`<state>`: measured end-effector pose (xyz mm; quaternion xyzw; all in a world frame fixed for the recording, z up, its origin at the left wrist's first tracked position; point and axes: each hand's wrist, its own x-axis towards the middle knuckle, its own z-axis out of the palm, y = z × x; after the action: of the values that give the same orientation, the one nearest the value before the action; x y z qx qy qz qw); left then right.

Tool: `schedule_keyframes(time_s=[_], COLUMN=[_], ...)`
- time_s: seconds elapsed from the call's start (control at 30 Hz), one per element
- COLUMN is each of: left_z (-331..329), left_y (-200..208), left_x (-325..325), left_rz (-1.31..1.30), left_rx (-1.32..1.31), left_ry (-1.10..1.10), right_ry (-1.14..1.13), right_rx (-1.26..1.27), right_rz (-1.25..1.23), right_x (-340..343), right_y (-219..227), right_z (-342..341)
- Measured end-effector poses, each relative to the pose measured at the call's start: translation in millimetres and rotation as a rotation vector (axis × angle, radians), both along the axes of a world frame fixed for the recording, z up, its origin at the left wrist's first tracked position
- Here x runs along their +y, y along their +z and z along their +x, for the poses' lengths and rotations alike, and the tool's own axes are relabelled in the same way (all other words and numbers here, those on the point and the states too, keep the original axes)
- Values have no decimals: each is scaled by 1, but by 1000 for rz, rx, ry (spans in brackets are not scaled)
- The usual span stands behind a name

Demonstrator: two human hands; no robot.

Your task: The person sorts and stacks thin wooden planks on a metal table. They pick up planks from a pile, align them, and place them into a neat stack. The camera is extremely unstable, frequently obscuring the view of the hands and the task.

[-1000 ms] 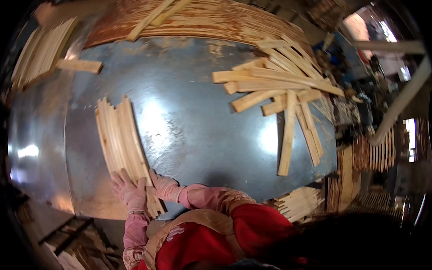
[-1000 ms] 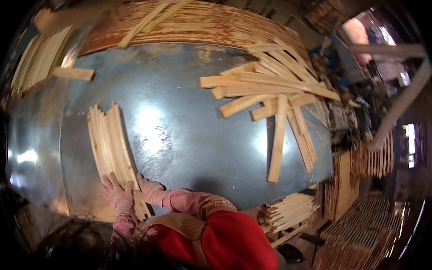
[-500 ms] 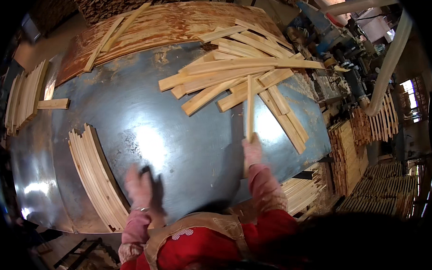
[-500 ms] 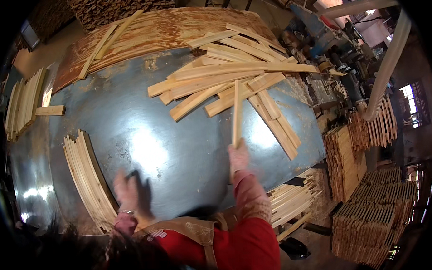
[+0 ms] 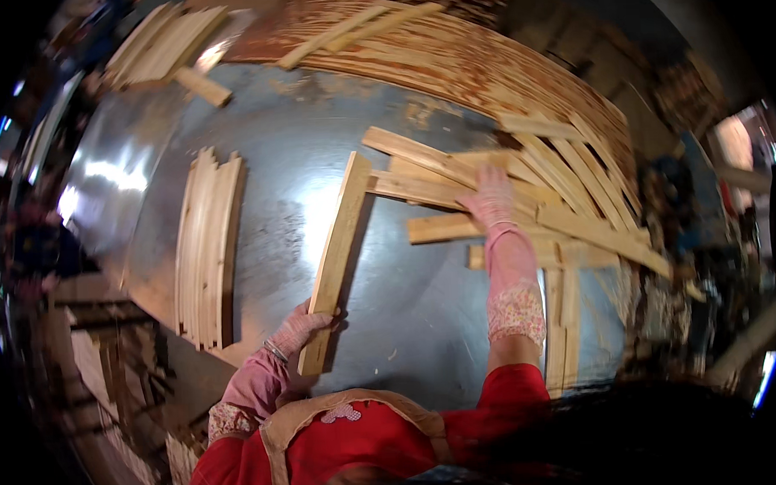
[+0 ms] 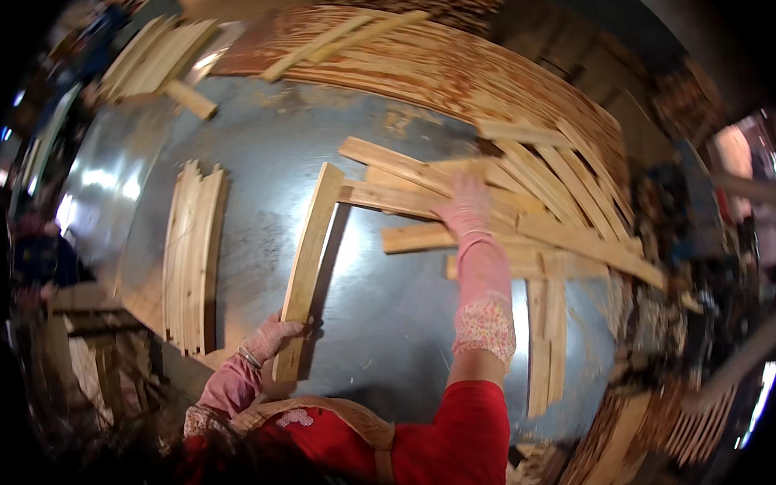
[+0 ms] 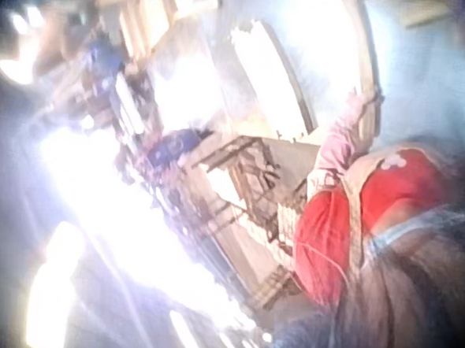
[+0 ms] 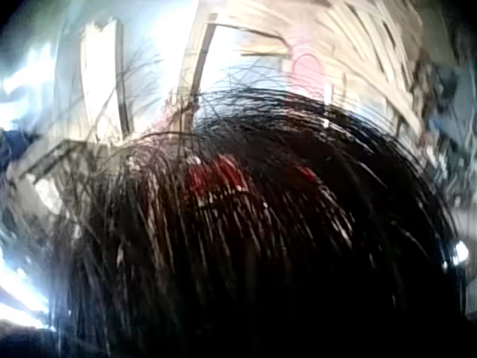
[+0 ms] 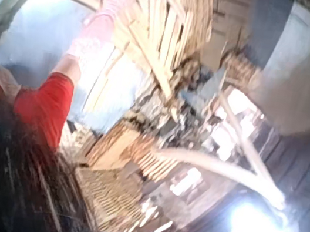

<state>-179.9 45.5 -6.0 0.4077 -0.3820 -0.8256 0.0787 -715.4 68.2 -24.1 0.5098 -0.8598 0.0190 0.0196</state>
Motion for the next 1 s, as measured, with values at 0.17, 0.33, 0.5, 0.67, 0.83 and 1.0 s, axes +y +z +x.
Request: schedule_keyframes(time_s=[0.17, 0.33, 0.5, 0.67, 0.83, 1.0], left_z=[36, 81, 188, 283, 332, 340], left_y=[18, 35, 1, 37, 11, -24], left_x=[-21, -59, -109, -156, -177, -174], left_rz=[-18, -177, -639, -487, -872, -985], left_rx=[-64, -248, -268, -305, -946, -967], left_ry=[161, 146, 230, 316, 27, 117], right_ry=[-42, 197, 155, -20, -73, -78], right_rx=[-207, -110, -154, -399, -698, -887], right_rz=[86, 158, 413, 471, 401, 419], right_x=[-57, -22, -11, -28, -59, -63], right_y=[-12, 3, -10, 18, 6, -8], right_z=[45, 165, 250, 309, 421, 538])
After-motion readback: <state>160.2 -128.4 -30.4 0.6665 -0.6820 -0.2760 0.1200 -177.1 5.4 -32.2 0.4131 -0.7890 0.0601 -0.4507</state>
